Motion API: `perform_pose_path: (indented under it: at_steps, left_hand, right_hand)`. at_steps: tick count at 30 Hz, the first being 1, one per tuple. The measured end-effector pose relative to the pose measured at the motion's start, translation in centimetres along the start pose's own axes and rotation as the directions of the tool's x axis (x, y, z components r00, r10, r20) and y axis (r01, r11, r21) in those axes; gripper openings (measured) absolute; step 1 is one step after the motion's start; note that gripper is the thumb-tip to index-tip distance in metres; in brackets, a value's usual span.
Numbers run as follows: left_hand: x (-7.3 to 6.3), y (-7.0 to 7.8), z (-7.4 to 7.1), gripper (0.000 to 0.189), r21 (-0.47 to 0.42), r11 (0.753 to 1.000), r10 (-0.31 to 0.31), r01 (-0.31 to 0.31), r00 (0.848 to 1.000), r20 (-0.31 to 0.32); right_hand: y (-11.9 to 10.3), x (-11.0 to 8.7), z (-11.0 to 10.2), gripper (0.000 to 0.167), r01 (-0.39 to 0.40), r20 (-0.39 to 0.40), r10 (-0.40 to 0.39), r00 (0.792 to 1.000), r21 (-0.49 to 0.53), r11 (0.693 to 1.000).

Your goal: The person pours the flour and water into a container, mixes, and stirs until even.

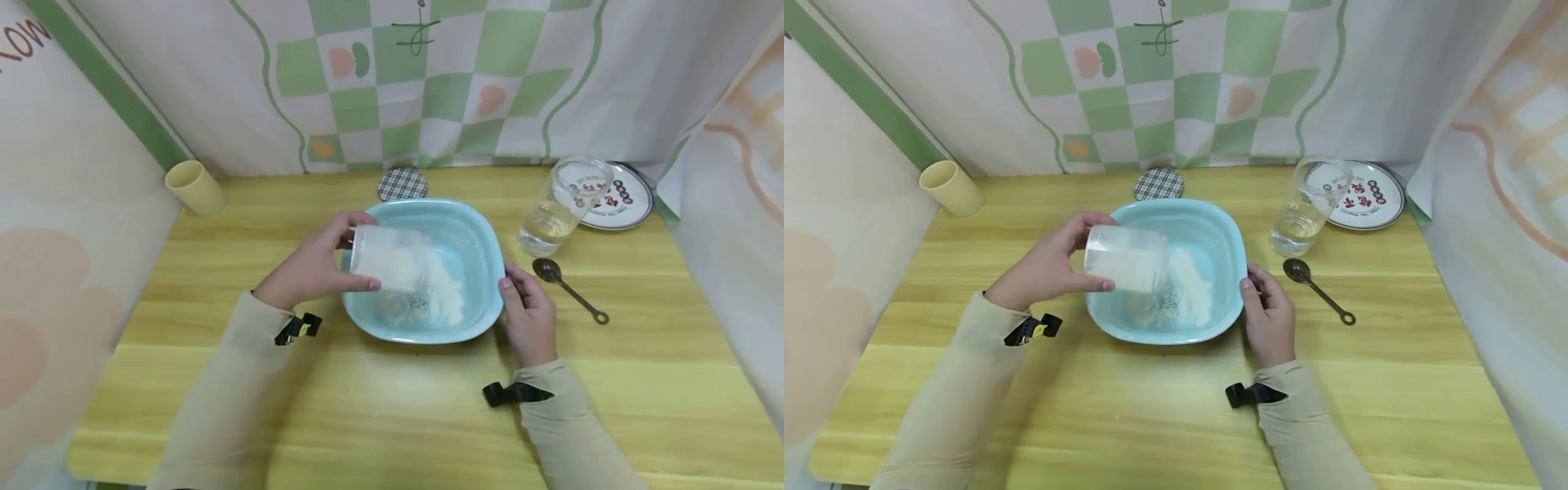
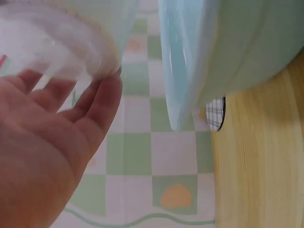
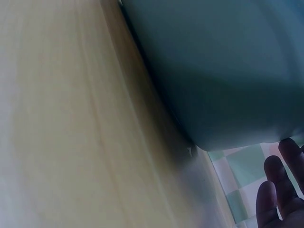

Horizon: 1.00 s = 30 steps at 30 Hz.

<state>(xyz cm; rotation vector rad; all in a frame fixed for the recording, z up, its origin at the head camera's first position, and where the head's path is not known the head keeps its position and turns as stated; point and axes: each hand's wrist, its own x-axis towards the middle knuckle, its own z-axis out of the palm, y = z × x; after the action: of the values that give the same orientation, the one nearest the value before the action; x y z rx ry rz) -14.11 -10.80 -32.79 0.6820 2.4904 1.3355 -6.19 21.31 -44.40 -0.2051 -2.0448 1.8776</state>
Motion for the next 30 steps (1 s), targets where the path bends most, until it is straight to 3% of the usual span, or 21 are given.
perform_pose_path:
  at_steps: [9, 17, 23, 27, 30]
  left_hand:
    - [-1.5, -0.6, -0.7, 0.083, -0.049, 0.998, -0.034, 0.033, 0.999, -0.017]
    - [-2.4, -2.0, -0.2, 0.087, -0.226, 0.974, -0.032, 0.009, 0.995, -0.097]
    - [-3.4, -3.3, 0.0, 0.097, -0.297, 0.955, -0.038, -0.017, 0.983, -0.177]
    - [-3.8, -4.2, 0.1, 0.091, -0.280, 0.959, -0.034, -0.034, 0.972, -0.234]
    - [-4.2, -4.8, 0.4, 0.086, -0.318, 0.947, -0.048, -0.049, 0.956, -0.290]
  right_hand:
    - [-0.1, -0.1, 0.2, 0.034, -0.008, -0.001, 0.008, 1.000, 0.002, 1.000]
    - [-0.1, -0.1, 0.3, 0.035, -0.015, 0.000, 0.015, 1.000, 0.023, 1.000]
    - [0.1, -0.1, 0.3, 0.036, -0.026, -0.003, 0.026, 1.000, 0.012, 1.000]
    - [0.1, 0.0, 0.3, 0.036, -0.031, -0.010, 0.031, 0.999, 0.018, 0.999]
    - [0.1, 0.0, 0.4, 0.036, -0.032, -0.009, 0.032, 0.999, 0.027, 0.999]
